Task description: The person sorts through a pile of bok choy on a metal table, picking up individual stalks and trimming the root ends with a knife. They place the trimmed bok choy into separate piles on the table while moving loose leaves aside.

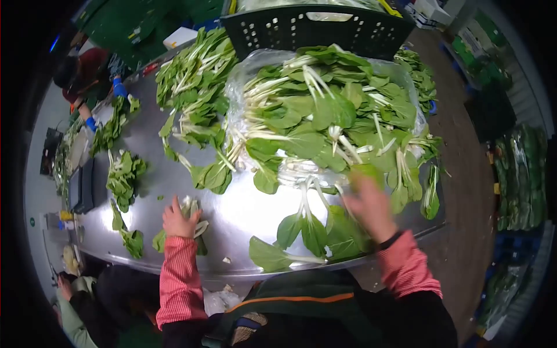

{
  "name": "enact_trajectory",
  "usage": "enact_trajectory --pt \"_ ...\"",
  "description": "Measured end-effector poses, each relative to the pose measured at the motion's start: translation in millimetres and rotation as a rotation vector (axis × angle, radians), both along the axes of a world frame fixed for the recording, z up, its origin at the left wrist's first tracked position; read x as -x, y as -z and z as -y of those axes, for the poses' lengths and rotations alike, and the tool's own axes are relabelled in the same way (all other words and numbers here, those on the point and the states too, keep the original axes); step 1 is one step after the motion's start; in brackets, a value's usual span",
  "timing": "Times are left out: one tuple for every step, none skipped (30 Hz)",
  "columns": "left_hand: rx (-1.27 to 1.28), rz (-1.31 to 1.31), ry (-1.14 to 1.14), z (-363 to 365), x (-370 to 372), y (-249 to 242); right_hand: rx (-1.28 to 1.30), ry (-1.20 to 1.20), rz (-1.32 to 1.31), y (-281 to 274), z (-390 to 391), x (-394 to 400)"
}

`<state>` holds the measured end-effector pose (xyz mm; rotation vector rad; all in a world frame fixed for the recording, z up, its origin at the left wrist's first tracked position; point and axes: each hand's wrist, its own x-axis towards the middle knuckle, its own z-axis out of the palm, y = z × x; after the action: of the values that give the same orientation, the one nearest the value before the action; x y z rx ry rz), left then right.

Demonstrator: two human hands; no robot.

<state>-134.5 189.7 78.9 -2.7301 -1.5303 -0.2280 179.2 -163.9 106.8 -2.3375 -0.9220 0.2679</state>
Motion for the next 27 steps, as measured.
enact_trajectory --pt "-0.033 -0.009 0.016 2 -4 4 0.033 -0.207 0.036 25 -7 23" --pt "-0.066 -0.019 0.032 3 -9 7 0.161 -0.322 0.035 21 -23 44" --pt "-0.103 0.048 0.114 7 -16 10 0.294 -0.44 0.031 18 -31 57" --pt "-0.136 0.114 0.19 12 -23 11 0.27 -0.423 0.091 34 -24 60" --pt "-0.131 0.168 0.233 19 -37 11 0.247 -0.407 0.151 62 -21 62" --pt "-0.062 0.207 0.275 25 -51 10 0.22 -0.39 0.213 78 -20 59" --pt "0.006 0.246 0.315 31 -65 8 0.223 -0.319 0.199 81 -8 49" --pt "0.077 0.283 0.355 39 -78 5 0.261 -0.267 0.226 89 7 34" --pt "0.127 0.353 0.4 49 -92 3 0.3 -0.216 0.251 97 26 19" --pt "0.172 0.367 0.429 58 -103 4 0.355 -0.148 0.217 91 46 2" --pt "0.217 0.381 0.456 65 -114 5 0.408 -0.082 0.184 85 67 -17" --pt "0.26 0.396 0.481 73 -124 6 0.417 -0.031 0.197 88 91 -37" --pt "0.313 0.425 0.487 82 -134 5 0.425 0.017 0.209 92 115 -58" --pt "0.357 0.445 0.504 89 -143 6 0.385 0.112 0.234 94 137 -78" --pt "0.4 0.463 0.521 95 -151 8 0.344 0.206 0.258 96 156 -97" --pt "0.442 0.482 0.538 102 -160 10 0.26 0.263 0.27 100 178 -119" --pt "0.488 0.47 0.529 110 -170 5 0.174 0.319 0.281 102 189 -137" --pt "0.522 0.472 0.557 115 -177 6 0.181 0.389 0.233 87 183 -147" --pt "0.62 0.494 0.55 119 -186 7 0.189 0.456 0.183 57 172 -156" --pt "0.721 0.513 0.541 123 -193 9 0.2 0.522 0.128 37 159 -164" --pt "0.741 0.491 0.548 128 -202 7 0.034 0.464 0.154 31 142 -174" --pt "0.826 0.507 0.532 133 -210 10 -0.133 0.408 0.179 26 121 -182" --pt "0.91 0.524 0.519 136 -219 16 -0.195 0.339 0.117 19 96 -189" --pt "0.994 0.542 0.504 141 -228 19 -0.257 0.269 0.057 12 68 -197" --pt "1.024 0.532 0.512 149 -238 12 -0.197 0.236 0.05 7 38 -206" --pt "1.02 0.525 0.534 157 -246 9 -0.137 0.202 0.042 3 10 -215" --pt "1.07 0.557 0.552 165 -252 6 -0.095 0.219 0.012 2 -17 -225"
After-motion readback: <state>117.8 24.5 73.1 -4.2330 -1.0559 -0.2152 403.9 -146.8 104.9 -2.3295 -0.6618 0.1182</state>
